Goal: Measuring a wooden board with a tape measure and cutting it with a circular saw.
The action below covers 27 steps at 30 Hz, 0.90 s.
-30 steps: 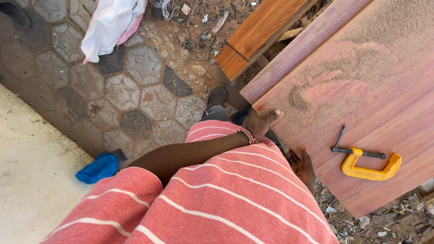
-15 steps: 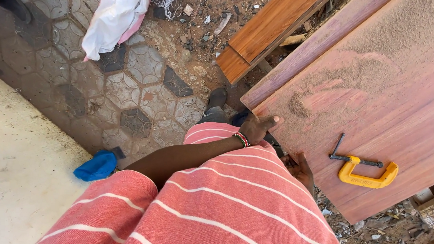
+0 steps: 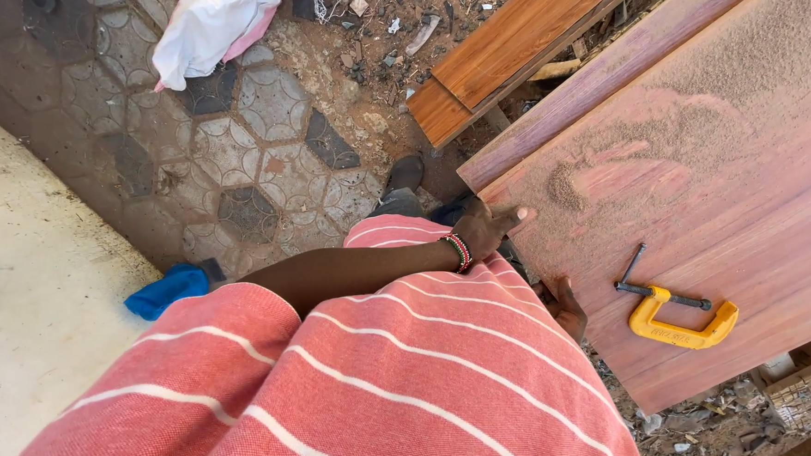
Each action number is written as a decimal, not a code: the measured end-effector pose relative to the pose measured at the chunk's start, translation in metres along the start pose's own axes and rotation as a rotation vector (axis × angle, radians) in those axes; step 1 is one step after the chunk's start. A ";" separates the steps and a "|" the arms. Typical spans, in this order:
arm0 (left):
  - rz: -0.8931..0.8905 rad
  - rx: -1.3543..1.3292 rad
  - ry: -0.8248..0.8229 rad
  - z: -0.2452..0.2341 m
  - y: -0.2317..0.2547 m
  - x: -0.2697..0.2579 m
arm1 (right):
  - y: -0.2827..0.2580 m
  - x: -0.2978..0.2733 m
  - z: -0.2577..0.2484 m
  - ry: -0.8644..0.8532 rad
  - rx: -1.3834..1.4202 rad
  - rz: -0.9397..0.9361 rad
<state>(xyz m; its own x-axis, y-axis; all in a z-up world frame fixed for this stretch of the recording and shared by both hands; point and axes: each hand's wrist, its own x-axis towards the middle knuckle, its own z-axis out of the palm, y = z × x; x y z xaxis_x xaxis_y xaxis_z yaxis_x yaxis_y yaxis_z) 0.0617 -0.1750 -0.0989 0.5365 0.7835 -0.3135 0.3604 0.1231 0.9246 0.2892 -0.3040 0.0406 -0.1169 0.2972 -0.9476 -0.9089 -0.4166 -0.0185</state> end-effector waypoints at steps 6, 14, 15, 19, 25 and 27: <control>-0.785 -0.679 0.217 -0.064 0.108 0.001 | -0.004 0.016 -0.012 0.040 0.002 -0.057; -0.759 -0.208 0.020 -0.103 0.187 -0.008 | -0.007 0.037 -0.024 0.107 -0.012 -0.104; -0.758 -0.208 0.021 -0.108 0.194 -0.011 | -0.007 0.036 -0.022 0.106 -0.012 -0.105; -0.731 -0.088 -0.017 -0.100 0.172 -0.015 | -0.004 0.022 -0.001 0.102 0.006 -0.126; -0.748 -0.163 0.045 -0.092 0.157 -0.016 | 0.005 -0.019 0.025 -0.065 0.018 -0.020; -0.740 -0.149 0.049 -0.090 0.151 -0.017 | 0.006 -0.040 0.029 -0.130 -0.022 0.017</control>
<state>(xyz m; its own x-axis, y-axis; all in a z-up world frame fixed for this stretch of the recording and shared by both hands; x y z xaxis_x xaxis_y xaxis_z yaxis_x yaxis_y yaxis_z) 0.0387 -0.1146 0.0653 0.1589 0.4901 -0.8570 0.5047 0.7058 0.4972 0.2764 -0.2934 0.0872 -0.1845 0.3987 -0.8984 -0.8977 -0.4405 -0.0111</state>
